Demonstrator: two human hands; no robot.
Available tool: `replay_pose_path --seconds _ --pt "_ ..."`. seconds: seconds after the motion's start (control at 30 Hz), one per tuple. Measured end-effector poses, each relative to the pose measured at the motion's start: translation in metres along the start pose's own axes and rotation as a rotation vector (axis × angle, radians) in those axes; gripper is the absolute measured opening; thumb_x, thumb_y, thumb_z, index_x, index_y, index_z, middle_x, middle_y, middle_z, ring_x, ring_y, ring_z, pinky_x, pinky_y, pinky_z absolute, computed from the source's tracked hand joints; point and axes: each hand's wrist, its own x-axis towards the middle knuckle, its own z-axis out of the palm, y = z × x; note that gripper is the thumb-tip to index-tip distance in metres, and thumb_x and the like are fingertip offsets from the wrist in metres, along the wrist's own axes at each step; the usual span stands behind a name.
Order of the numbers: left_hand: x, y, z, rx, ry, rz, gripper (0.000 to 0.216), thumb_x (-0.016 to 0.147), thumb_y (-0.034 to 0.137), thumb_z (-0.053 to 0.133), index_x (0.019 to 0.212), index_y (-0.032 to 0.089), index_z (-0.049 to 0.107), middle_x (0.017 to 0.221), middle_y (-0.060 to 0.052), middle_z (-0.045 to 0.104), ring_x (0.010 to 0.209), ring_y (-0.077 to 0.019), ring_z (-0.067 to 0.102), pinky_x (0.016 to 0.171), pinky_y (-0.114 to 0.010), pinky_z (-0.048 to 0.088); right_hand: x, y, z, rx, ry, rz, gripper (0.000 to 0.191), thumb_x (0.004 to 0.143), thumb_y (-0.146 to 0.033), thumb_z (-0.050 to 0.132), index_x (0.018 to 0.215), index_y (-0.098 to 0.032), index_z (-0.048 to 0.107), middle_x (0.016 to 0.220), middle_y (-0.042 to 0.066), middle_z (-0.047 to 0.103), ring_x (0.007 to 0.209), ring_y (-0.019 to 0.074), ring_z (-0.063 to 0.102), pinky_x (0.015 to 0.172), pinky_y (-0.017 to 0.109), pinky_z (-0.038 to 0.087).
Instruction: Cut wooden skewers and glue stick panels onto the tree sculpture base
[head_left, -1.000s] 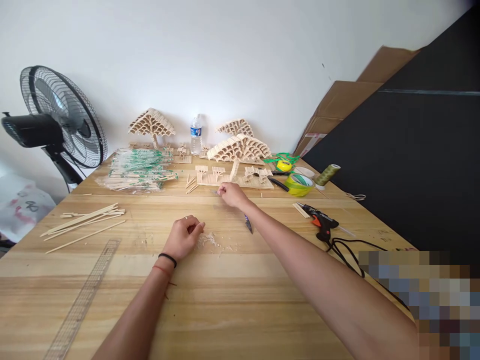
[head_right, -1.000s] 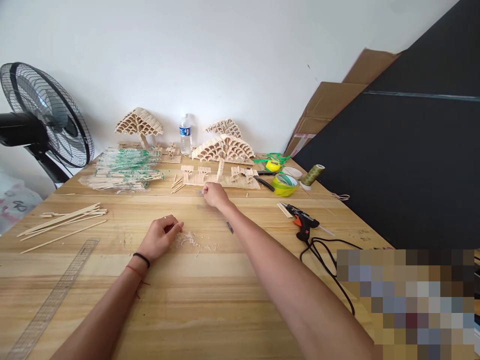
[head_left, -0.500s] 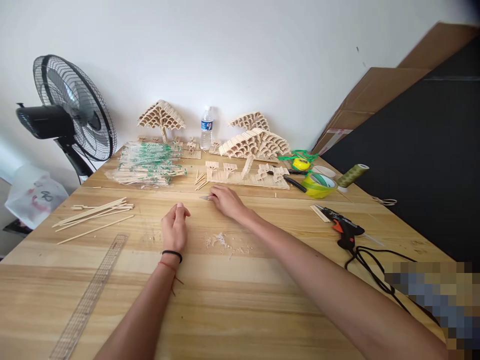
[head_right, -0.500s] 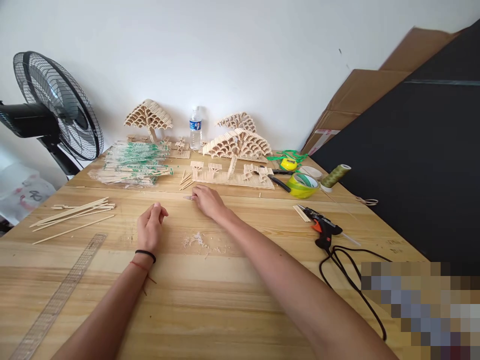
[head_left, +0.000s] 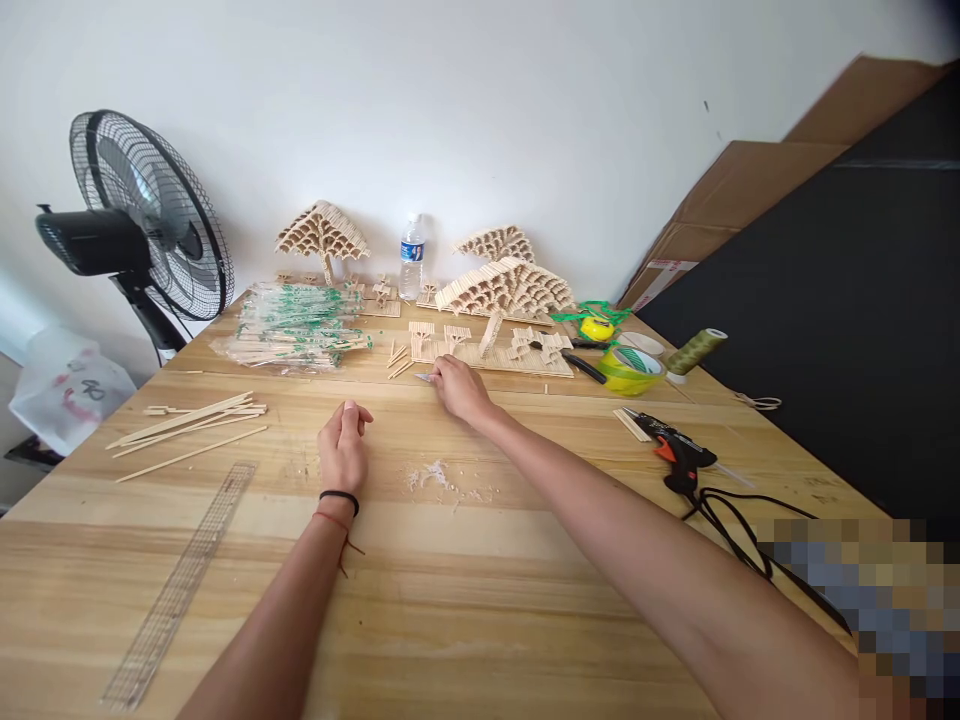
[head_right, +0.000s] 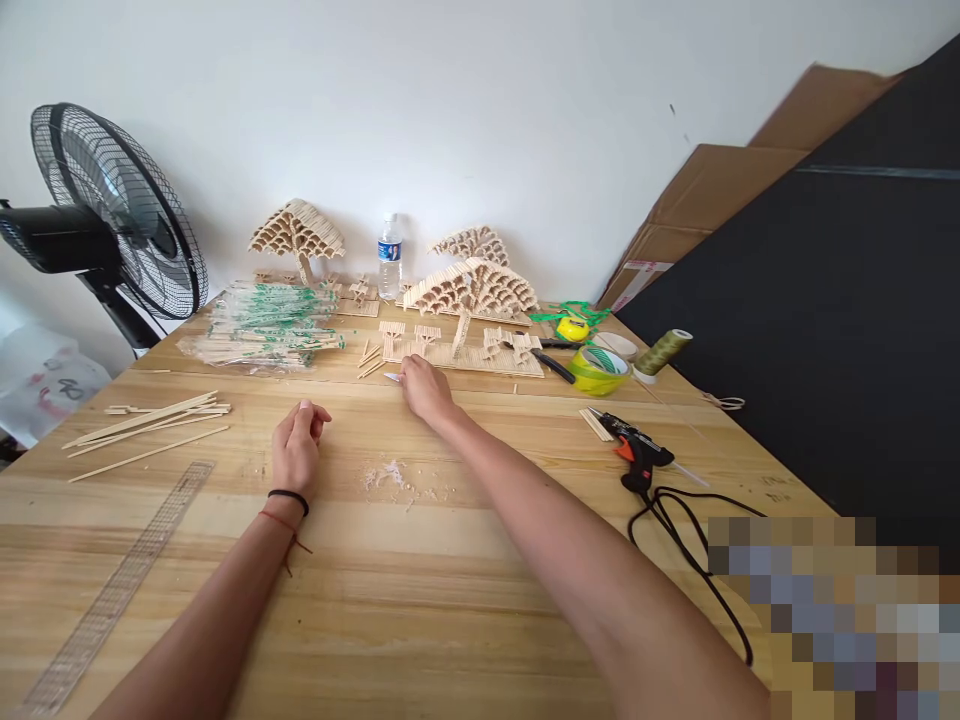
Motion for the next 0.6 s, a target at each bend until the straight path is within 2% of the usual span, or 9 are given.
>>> replay_pose_path --seconds 0.13,0.3,0.5,0.6 --pt "0.001 0.001 0.000 0.009 -0.004 0.008 0.047 0.101 0.050 0.040 0.070 0.022 0.062 0.064 0.000 0.046 0.062 -0.0171 0.045 0.060 -0.031 0.035 0.002 -0.004 0.010 -0.024 -0.006 -0.008 0.015 0.096 -0.013 0.054 0.088 -0.017 0.066 0.098 0.010 0.068 0.083 0.0225 0.059 0.071 0.031 0.039" --pt "-0.001 0.004 0.000 0.029 -0.011 0.008 0.048 0.101 0.050 0.039 0.068 0.022 0.060 0.063 0.000 0.046 0.062 -0.0167 0.046 0.061 -0.031 0.035 -0.011 -0.011 0.007 0.004 -0.038 -0.144 0.017 0.097 -0.011 0.053 0.085 -0.018 0.064 0.095 0.009 0.067 0.084 0.0217 0.059 0.074 0.030 0.040" --pt "-0.006 0.008 0.001 0.025 0.005 -0.014 0.048 0.101 0.048 0.039 0.068 0.021 0.061 0.062 0.001 0.046 0.060 -0.0161 0.046 0.060 -0.030 0.034 -0.028 -0.015 0.002 0.085 -0.142 -0.366 0.017 0.097 -0.011 0.057 0.083 -0.020 0.060 0.088 0.003 0.065 0.081 0.0178 0.060 0.074 0.026 0.043" --pt "-0.007 0.008 0.002 0.001 0.001 -0.023 0.048 0.101 0.050 0.040 0.069 0.021 0.062 0.062 0.001 0.044 0.061 -0.0162 0.045 0.060 -0.030 0.034 -0.017 -0.011 0.005 0.098 -0.105 -0.368 0.017 0.100 -0.014 0.053 0.085 -0.020 0.059 0.089 0.005 0.064 0.079 0.0188 0.059 0.073 0.028 0.043"
